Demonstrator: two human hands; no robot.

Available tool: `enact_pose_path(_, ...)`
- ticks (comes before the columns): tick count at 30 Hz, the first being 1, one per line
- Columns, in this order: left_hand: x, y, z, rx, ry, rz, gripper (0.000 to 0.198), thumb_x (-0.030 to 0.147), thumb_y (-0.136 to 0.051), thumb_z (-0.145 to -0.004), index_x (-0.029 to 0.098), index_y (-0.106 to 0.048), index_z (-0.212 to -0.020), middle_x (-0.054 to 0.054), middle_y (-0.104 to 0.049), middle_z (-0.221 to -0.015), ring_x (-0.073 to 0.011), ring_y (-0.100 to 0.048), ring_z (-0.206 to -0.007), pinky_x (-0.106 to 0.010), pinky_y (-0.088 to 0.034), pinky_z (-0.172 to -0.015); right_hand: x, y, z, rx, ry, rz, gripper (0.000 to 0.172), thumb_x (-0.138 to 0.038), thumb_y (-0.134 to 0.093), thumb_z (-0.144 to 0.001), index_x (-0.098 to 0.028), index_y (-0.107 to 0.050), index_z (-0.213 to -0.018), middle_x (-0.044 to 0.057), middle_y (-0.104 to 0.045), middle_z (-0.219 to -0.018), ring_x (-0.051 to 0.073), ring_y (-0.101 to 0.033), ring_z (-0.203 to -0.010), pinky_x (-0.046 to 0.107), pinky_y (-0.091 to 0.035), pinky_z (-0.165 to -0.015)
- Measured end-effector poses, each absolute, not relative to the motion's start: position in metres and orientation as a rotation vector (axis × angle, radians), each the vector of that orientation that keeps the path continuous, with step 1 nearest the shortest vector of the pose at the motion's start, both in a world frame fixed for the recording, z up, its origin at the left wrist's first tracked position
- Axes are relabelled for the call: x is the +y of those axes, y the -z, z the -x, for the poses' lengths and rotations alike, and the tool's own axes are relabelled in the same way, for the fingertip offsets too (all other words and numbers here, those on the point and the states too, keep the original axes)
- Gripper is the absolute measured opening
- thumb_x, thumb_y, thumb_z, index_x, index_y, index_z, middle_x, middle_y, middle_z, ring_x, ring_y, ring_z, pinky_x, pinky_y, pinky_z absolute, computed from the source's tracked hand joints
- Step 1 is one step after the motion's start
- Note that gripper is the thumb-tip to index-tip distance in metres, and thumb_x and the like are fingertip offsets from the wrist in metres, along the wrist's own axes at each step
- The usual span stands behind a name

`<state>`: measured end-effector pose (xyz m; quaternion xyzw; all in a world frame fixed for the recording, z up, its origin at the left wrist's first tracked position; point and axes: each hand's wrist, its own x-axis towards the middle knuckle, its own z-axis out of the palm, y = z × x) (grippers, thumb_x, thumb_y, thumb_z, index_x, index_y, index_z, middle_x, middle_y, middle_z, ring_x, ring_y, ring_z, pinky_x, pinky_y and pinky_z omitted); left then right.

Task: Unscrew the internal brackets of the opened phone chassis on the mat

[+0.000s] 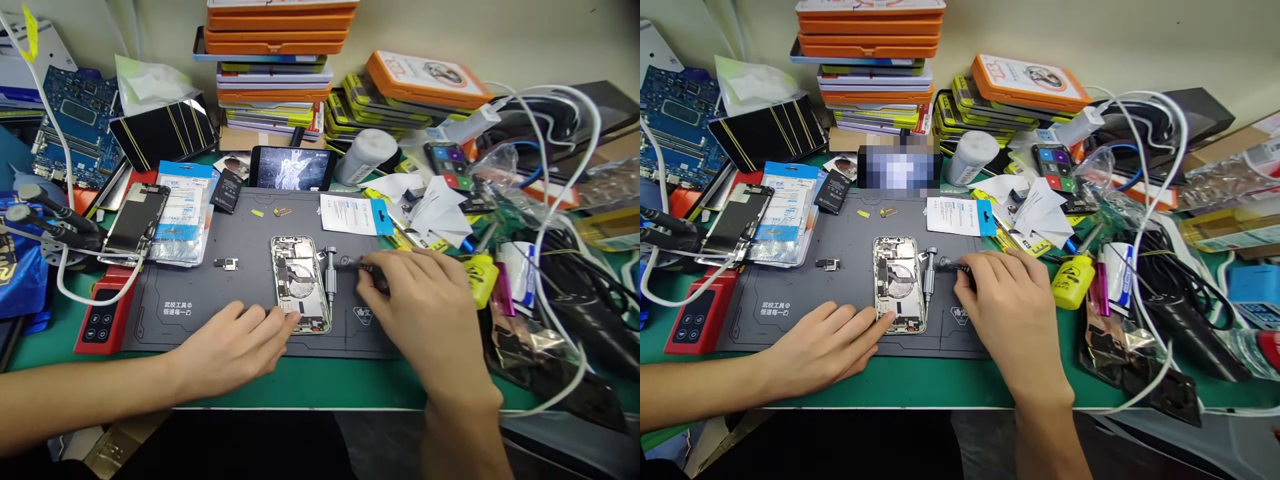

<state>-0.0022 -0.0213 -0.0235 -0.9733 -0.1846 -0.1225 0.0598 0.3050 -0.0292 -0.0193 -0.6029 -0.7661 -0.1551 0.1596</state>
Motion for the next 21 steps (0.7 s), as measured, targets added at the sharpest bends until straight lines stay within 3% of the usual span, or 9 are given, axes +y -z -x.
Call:
enact_pose_path(3,-0.021,0.023,0.002,-0.545,0.333,2.958,0.050,0.025,-0.058,-0.110,0.004,-0.057,-0.155,-0.014,-0.074,-0.124,-0.0199,-0.063,-0.088,-0.036,-0.048,-0.067,-0.026,0.016,-0.310,-2.139,0.503,1.540,0.020,-0.011,-0.060,-0.099,-0.023,-0.065,-0.114,0.005,-0.076,-0.097,0.025,-0.069,-0.093,0.053,-0.052,-0.109)
enact_pose_path(8,-0.019,0.020,0.001,-0.533,0.322,2.955,0.049,0.025,-0.061,-0.109,0.004,-0.059,-0.152,-0.015,-0.074,-0.120,-0.0209,-0.065,-0.087,-0.037,-0.047,-0.067,-0.033,0.006,-0.305,-2.256,0.468,1.393,0.027,-0.013,-0.060,-0.098,-0.024,-0.068,-0.122,0.004,-0.064,-0.087,0.024,-0.060,-0.084,0.039,-0.051,-0.078)
enact_pose_path(15,-0.018,0.020,0.001,-0.528,0.384,2.949,0.045,0.023,-0.052,-0.112,0.003,-0.059,-0.152,-0.012,-0.075,-0.118,-0.0202,-0.064,-0.086,-0.037,-0.048,-0.066,-0.044,0.020,-0.301,-2.418,0.278,1.317,0.044,-0.009,-0.057,-0.097,-0.019,-0.068,-0.139,0.001,-0.057,-0.082,0.022,-0.052,-0.077,0.038,-0.046,-0.077)
enact_pose_path(18,-0.018,0.020,0.000,-0.534,0.387,2.947,0.043,0.023,-0.050,-0.113,0.003,-0.060,-0.151,-0.012,-0.076,-0.117,-0.0200,-0.064,-0.087,-0.036,-0.048,-0.066,-0.045,0.025,-0.312,-2.421,0.253,1.327,0.038,-0.011,-0.058,-0.098,-0.019,-0.070,-0.133,0.002,-0.060,-0.083,0.022,-0.055,-0.079,0.038,-0.047,-0.078)
enact_pose_path(21,-0.018,0.018,-0.001,-0.535,0.394,2.954,0.043,0.022,-0.049,-0.114,0.003,-0.061,-0.150,-0.012,-0.076,-0.117,-0.0199,-0.064,-0.086,-0.036,-0.048,-0.066,-0.049,0.022,-0.321,-2.289,0.262,1.481,0.021,-0.014,-0.059,-0.100,-0.022,-0.074,-0.112,0.004,-0.066,-0.084,0.023,-0.060,-0.080,0.039,-0.046,-0.077)
